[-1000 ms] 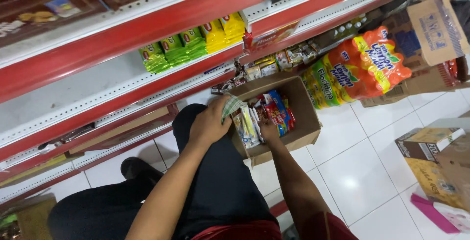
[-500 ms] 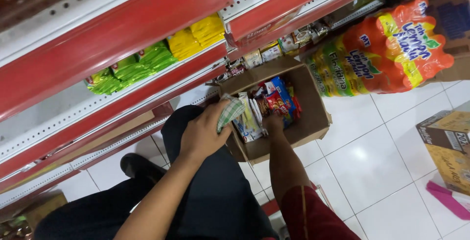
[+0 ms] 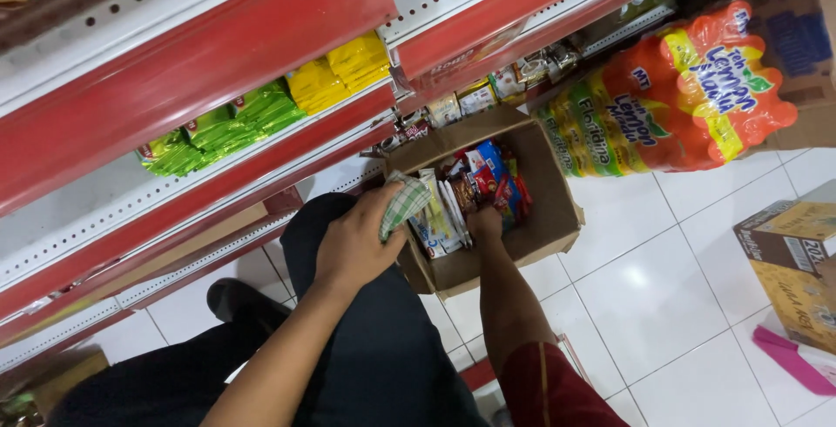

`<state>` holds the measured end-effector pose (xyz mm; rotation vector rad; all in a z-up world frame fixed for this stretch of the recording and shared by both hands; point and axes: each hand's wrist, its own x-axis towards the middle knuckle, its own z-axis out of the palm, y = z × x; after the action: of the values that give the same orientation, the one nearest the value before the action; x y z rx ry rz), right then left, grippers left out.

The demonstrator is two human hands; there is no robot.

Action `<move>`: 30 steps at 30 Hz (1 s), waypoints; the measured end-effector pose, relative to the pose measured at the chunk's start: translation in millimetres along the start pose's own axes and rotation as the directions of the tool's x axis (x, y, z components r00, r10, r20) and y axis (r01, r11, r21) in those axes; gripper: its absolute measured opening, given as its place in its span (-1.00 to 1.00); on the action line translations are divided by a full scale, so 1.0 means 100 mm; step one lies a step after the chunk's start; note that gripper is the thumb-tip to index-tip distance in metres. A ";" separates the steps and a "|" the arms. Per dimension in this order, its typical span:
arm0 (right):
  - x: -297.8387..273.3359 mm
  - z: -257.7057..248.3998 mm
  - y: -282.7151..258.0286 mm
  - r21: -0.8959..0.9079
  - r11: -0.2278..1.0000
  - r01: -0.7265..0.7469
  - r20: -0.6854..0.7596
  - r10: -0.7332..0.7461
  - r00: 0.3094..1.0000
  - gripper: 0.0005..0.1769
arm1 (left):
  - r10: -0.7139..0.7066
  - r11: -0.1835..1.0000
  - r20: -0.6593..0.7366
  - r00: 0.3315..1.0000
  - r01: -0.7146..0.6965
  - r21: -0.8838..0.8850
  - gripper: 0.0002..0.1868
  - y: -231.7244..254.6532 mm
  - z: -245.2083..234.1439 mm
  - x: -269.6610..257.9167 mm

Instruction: The person sits on the floor of a snack aisle, takes packaged snack items one at a time from a cardboard box, wipes each package with a green checkered cloth, and places the wiped packages onto the shelf in front of them.

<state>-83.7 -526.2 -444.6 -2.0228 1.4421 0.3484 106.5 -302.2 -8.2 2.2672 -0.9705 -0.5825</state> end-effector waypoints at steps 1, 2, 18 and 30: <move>-0.08 -0.11 -0.07 0.062 0.998 -0.022 -0.071 0.026 0.997 -0.38 | -0.020 1.000 0.022 1.000 0.020 0.015 -0.30 -0.01 0.01 -0.01; -0.15 -0.22 -0.13 0.126 0.991 -0.039 -0.139 0.057 0.989 -0.42 | -0.041 0.999 0.044 0.998 0.039 0.030 -0.30 -0.02 0.02 -0.01; -2.62 -1.78 -1.78 0.853 0.263 0.450 -0.336 -0.383 0.860 -0.77 | 0.014 0.945 -0.409 0.912 -0.147 -0.293 -0.72 -0.43 -0.07 -0.65; -4.87 -1.86 -2.92 0.632 0.345 0.694 0.360 -0.924 0.131 -0.63 | -0.537 0.106 -0.168 0.826 -0.132 -0.986 -0.48 -1.17 -0.28 -2.60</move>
<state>-20.6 -212.9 60.1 -1.7625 -0.2572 0.2700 15.3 -31.8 -25.7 1.0826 0.1883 -0.4591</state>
